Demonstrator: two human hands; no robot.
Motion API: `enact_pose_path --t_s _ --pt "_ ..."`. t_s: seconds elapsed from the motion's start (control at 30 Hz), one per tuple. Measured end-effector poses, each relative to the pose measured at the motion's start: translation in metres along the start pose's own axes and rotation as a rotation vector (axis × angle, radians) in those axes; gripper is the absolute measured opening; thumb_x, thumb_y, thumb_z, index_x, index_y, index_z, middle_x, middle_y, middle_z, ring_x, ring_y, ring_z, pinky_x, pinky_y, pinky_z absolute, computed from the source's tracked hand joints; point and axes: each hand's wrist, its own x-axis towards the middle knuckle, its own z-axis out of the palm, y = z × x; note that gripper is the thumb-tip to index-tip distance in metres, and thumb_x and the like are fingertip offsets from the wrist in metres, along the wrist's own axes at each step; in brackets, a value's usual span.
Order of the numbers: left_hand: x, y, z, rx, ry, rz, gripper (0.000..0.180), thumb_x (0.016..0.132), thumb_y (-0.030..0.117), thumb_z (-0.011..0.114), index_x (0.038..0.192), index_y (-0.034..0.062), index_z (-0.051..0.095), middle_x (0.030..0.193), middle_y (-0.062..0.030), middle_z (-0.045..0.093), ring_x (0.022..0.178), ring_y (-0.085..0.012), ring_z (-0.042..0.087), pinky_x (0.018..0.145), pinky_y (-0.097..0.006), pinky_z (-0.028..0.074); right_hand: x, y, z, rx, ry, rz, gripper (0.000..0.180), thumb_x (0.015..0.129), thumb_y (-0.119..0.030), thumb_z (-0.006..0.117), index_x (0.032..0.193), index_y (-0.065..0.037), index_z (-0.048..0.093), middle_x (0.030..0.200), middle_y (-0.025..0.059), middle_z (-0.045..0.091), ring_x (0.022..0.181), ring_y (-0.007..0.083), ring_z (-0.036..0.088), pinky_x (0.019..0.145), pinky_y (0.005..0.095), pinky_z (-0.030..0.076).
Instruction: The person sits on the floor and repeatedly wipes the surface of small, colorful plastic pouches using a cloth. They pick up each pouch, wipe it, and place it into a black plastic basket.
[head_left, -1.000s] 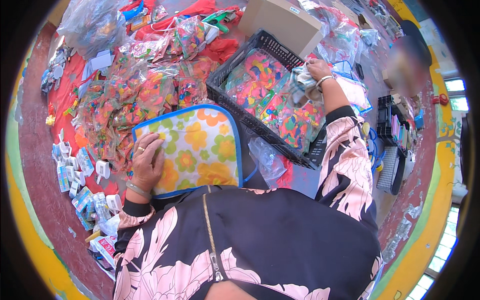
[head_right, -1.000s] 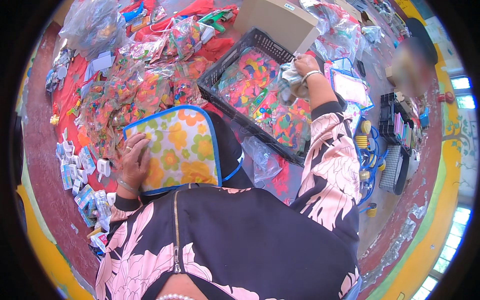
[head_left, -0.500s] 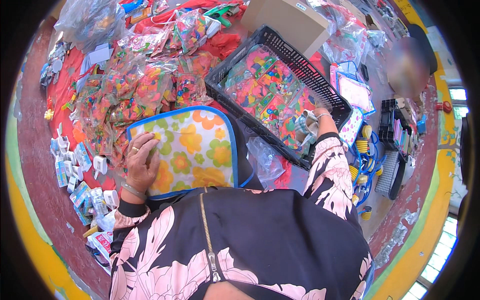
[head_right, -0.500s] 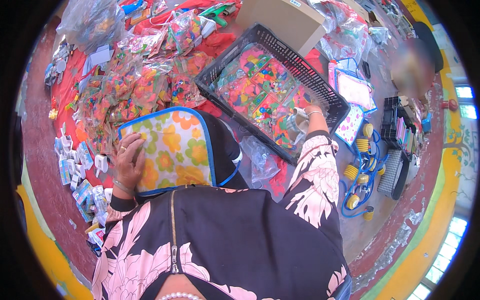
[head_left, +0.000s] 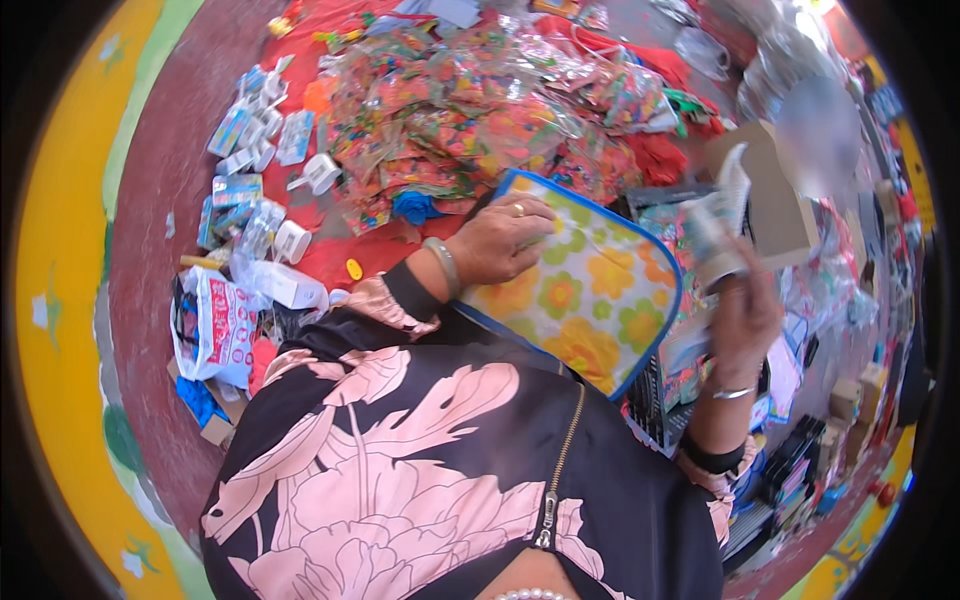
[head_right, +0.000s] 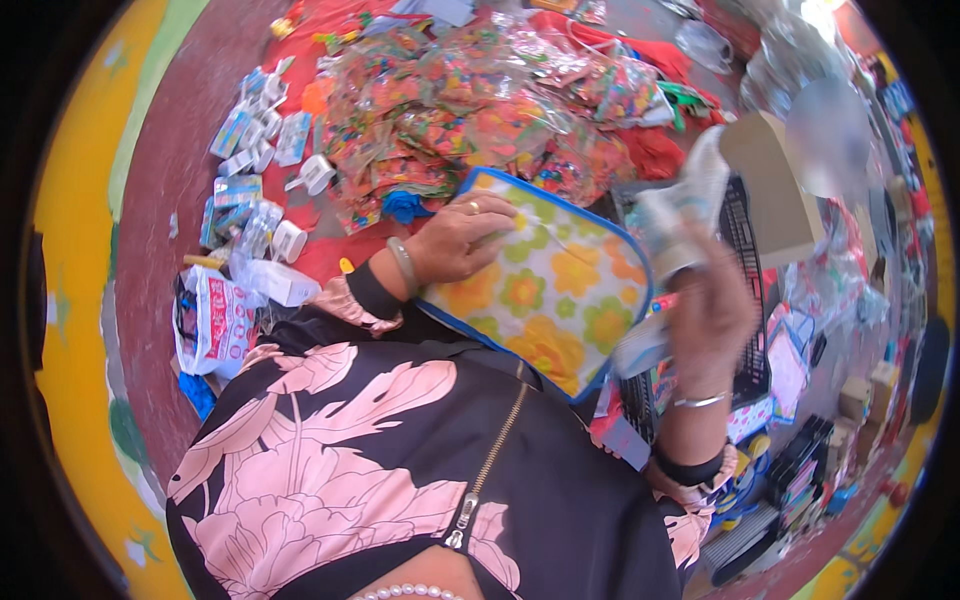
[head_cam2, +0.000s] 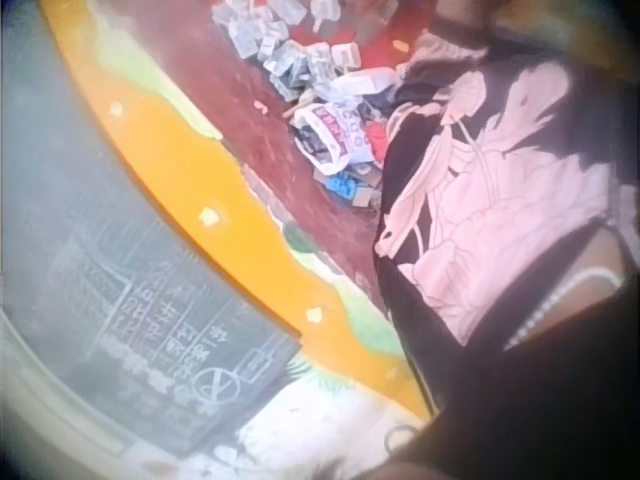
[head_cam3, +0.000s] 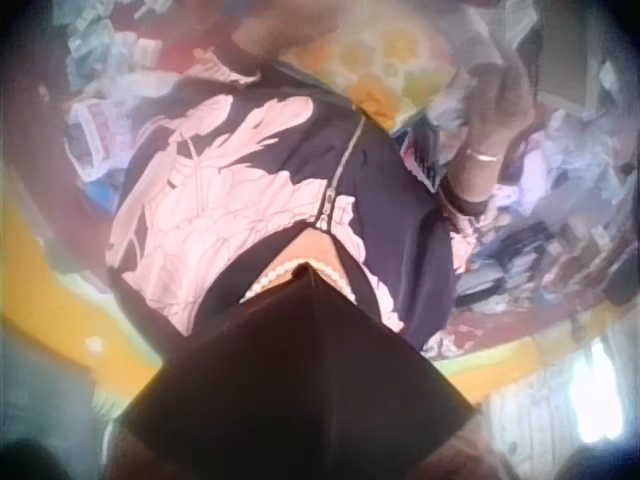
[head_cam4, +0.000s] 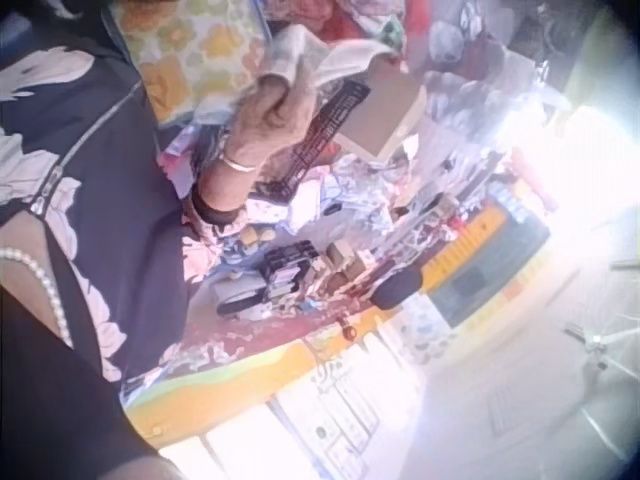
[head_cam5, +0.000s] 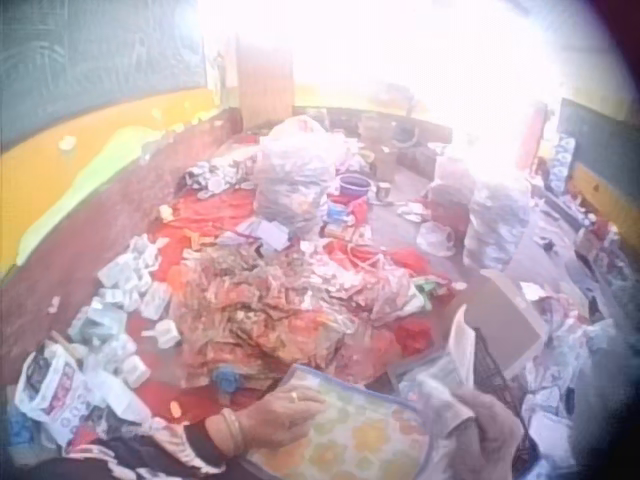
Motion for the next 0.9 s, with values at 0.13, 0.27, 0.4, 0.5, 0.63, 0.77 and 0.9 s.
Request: enact_pose_path --t_s 0.13,0.27,0.4,0.5,0.63,0.77,0.9 --pt "-0.008 -0.007 -0.010 -0.212 0.120 -0.028 0.013 0.082 0.003 0.060 0.094 -0.0002 0.063 0.102 -0.0150 0.061 0.101 -0.0300 0.057 0.087 -0.037 0.046 -0.024 -0.011 0.074 -0.454 -0.394 -0.429 0.032 0.073 -0.009 0.063 0.105 -0.010 0.066 0.115 0.0133 0.062 0.112 0.0290 0.056 0.090 0.0381 0.040" --pt "-0.035 -0.054 -0.035 -0.202 0.464 -0.213 0.013 0.088 0.007 0.056 0.082 -0.0029 0.064 0.090 -0.0116 0.063 0.087 -0.0207 0.060 0.078 -0.032 0.047 -0.045 0.004 0.097 -0.621 -0.376 -0.423 0.030 0.074 -0.016 0.066 0.104 -0.015 0.067 0.126 0.0096 0.058 0.125 0.0270 0.047 0.097 0.0388 0.030" --pt "-0.101 -0.166 -0.054 -0.113 0.846 -0.873 0.022 0.088 0.021 0.060 0.080 0.0009 0.064 0.065 -0.0067 0.060 0.064 -0.0214 0.060 0.060 -0.031 0.048 -0.041 0.007 0.097 -0.589 -0.363 -0.415 0.030 0.075 -0.016 0.067 0.105 -0.013 0.067 0.127 0.0103 0.057 0.124 0.0282 0.048 0.096 0.0399 0.032" --pt "-0.178 -0.251 -0.054 -0.434 1.088 -1.214 0.017 0.089 0.018 0.057 0.086 0.0021 0.062 0.071 -0.0050 0.061 0.068 -0.0164 0.059 0.060 -0.029 0.047 -0.037 0.008 0.098 -0.583 -0.390 -0.412 0.029 0.075 -0.014 0.064 0.104 -0.010 0.066 0.125 0.0117 0.058 0.123 0.0315 0.049 0.096 0.0409 0.032" --pt "-0.223 -0.304 -0.035 -1.051 1.403 -1.523 0.018 0.090 0.013 0.054 0.104 0.0026 0.057 0.077 -0.0053 0.060 0.070 -0.0172 0.058 0.060 -0.030 0.048 -0.032 0.010 0.102 -0.558 -0.408 -0.378 0.029 0.075 -0.013 0.059 0.103 -0.007 0.066 0.123 0.0130 0.059 0.122 0.0333 0.049 0.098 0.0418 0.030" --pt "-0.212 -0.329 -0.010 -1.128 1.486 -1.465 0.019 0.090 0.009 0.051 0.105 -0.0033 0.052 0.096 -0.0141 0.058 0.088 -0.0236 0.057 0.076 -0.031 0.049 -0.025 0.012 0.109 -0.562 -0.419 -0.350 0.029 0.076 -0.015 0.058 0.102 -0.006 0.066 0.123 0.0139 0.059 0.121 0.0341 0.050 0.099 0.0420 0.030" --pt "-0.255 -0.382 0.030 -0.374 0.703 -1.285 0.024 0.088 0.004 0.052 0.107 -0.0089 0.050 0.104 -0.0176 0.059 0.098 -0.0267 0.058 0.087 -0.033 0.048 -0.017 0.008 0.109 -0.558 -0.448 -0.371 0.028 0.079 -0.018 0.058 0.102 -0.005 0.066 0.123 0.0136 0.059 0.120 0.0348 0.051 0.098 0.0424 0.030"
